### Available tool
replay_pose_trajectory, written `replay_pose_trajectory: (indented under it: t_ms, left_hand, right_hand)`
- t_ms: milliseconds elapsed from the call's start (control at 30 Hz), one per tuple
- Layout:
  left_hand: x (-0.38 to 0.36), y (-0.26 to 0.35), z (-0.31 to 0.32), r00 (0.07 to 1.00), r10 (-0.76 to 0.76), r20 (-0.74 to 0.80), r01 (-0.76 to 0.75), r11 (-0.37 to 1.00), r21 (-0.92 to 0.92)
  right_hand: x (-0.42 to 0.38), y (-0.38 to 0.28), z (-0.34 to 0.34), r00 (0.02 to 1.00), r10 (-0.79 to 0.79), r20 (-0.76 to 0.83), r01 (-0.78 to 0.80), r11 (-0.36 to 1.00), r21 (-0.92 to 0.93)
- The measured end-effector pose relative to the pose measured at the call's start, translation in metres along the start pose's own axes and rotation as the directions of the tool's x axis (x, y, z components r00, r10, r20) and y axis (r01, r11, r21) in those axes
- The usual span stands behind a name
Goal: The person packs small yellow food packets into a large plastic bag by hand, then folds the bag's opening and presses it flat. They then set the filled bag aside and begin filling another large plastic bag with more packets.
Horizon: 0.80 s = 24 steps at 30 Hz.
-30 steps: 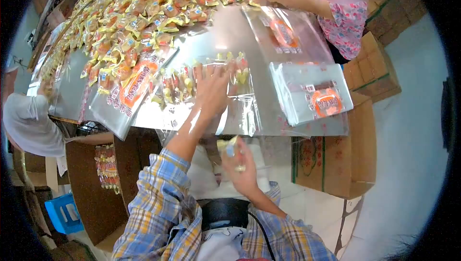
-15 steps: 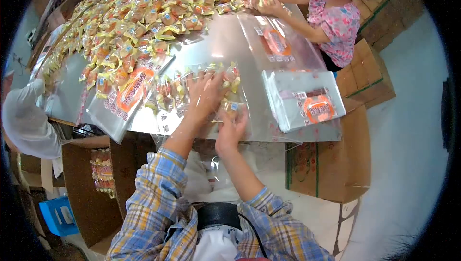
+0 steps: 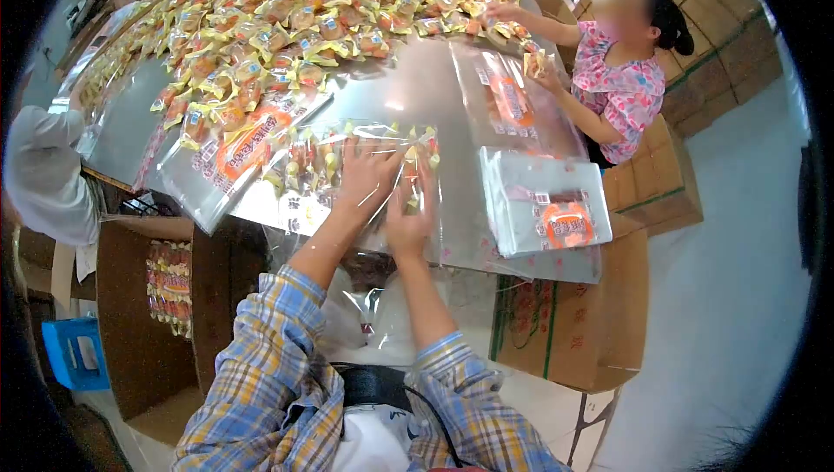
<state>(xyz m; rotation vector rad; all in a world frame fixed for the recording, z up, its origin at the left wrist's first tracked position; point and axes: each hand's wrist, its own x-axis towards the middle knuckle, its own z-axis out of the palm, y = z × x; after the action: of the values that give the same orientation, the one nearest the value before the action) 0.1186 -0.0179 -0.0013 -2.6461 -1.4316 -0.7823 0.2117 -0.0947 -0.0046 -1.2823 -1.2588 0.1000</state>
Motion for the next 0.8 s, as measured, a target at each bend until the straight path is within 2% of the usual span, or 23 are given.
replay_pose_trajectory:
  t_ms: [33,67,100,167,200,267,300,333,400,433,467,533,567,600,633,700,733,800]
  left_hand:
    - [0.000,0.001,0.002,1.000,-0.006,-0.023,0.006,1.000,0.013]
    - [-0.001,0.003,0.004,0.999,-0.013,-0.049,0.015,0.999,0.047]
    - [-0.002,0.005,0.006,0.997,-0.021,-0.075,0.027,0.996,0.079]
    - [0.005,0.003,0.018,0.983,-0.032,-0.180,0.033,0.999,0.001]
    - [0.008,0.001,0.027,0.967,-0.034,-0.251,0.026,0.999,-0.033]
    - [0.005,0.001,0.019,0.980,-0.053,-0.194,0.039,0.996,-0.076]
    - [0.004,0.000,0.014,0.984,-0.060,-0.165,0.045,0.995,-0.092]
    - [0.005,0.002,0.008,0.958,-0.038,-0.286,0.003,0.992,-0.124]
    - [0.007,0.009,-0.005,0.985,-0.166,0.043,0.171,0.970,-0.175]
    - [0.007,0.012,-0.011,0.953,-0.220,0.210,0.259,0.949,-0.181]
    - [0.002,0.011,-0.014,0.992,-0.085,-0.090,0.074,0.991,-0.115]
    - [0.004,0.010,-0.004,0.987,-0.125,-0.103,0.117,0.989,-0.086]
    - [0.004,0.010,0.000,0.983,-0.147,-0.107,0.140,0.988,-0.070]
    - [0.004,0.009,-0.006,0.987,-0.162,-0.011,0.161,0.987,-0.024]
    - [0.002,0.008,-0.003,0.983,-0.184,-0.018,0.183,0.982,-0.042]
    - [0.002,0.007,0.003,0.975,-0.219,-0.034,0.216,0.973,-0.079]
    - [0.001,0.006,0.002,0.977,-0.194,-0.093,0.191,0.981,-0.042]
    - [0.003,0.006,0.000,0.973,-0.225,-0.046,0.225,0.974,-0.005]
  right_hand:
    - [0.006,-0.001,-0.001,1.000,-0.009,0.011,0.009,1.000,0.016]
    - [0.009,-0.004,0.001,0.983,0.184,-0.005,-0.183,0.979,0.092]
    - [0.008,-0.001,0.006,0.965,0.262,-0.019,-0.254,0.947,0.198]
    - [0.013,0.012,0.016,0.915,0.402,-0.027,-0.357,0.840,0.410]
    - [0.015,0.025,0.017,0.936,0.352,-0.031,-0.313,0.866,0.390]
    - [0.017,0.050,0.017,0.968,0.248,-0.039,-0.219,0.910,0.352]
    - [0.018,0.043,0.009,0.974,0.226,-0.017,-0.222,0.968,0.117]
    - [0.019,0.032,0.006,0.963,0.269,-0.005,-0.263,0.945,0.193]
    - [0.029,-0.009,-0.008,0.820,0.569,0.058,-0.565,0.822,-0.069]
    - [0.031,-0.025,-0.014,0.712,0.700,0.055,-0.677,0.706,-0.206]
    - [-0.007,0.070,0.002,0.880,0.474,0.026,-0.474,0.875,0.098]
    - [-0.001,0.067,0.003,0.851,0.522,0.063,-0.522,0.825,0.215]
    - [-0.005,0.063,0.002,0.917,0.398,0.018,-0.397,0.910,0.122]
    - [-0.005,0.049,0.001,0.964,0.266,-0.028,-0.266,0.964,0.016]
    - [-0.007,0.056,0.002,0.971,0.234,-0.057,-0.235,0.972,-0.005]
    - [-0.008,0.066,0.004,0.924,0.379,-0.055,-0.378,0.925,0.028]
    - [-0.008,0.071,0.007,0.936,0.350,-0.044,-0.350,0.937,-0.007]
    - [-0.006,0.069,0.010,0.956,0.294,-0.024,-0.295,0.953,-0.076]
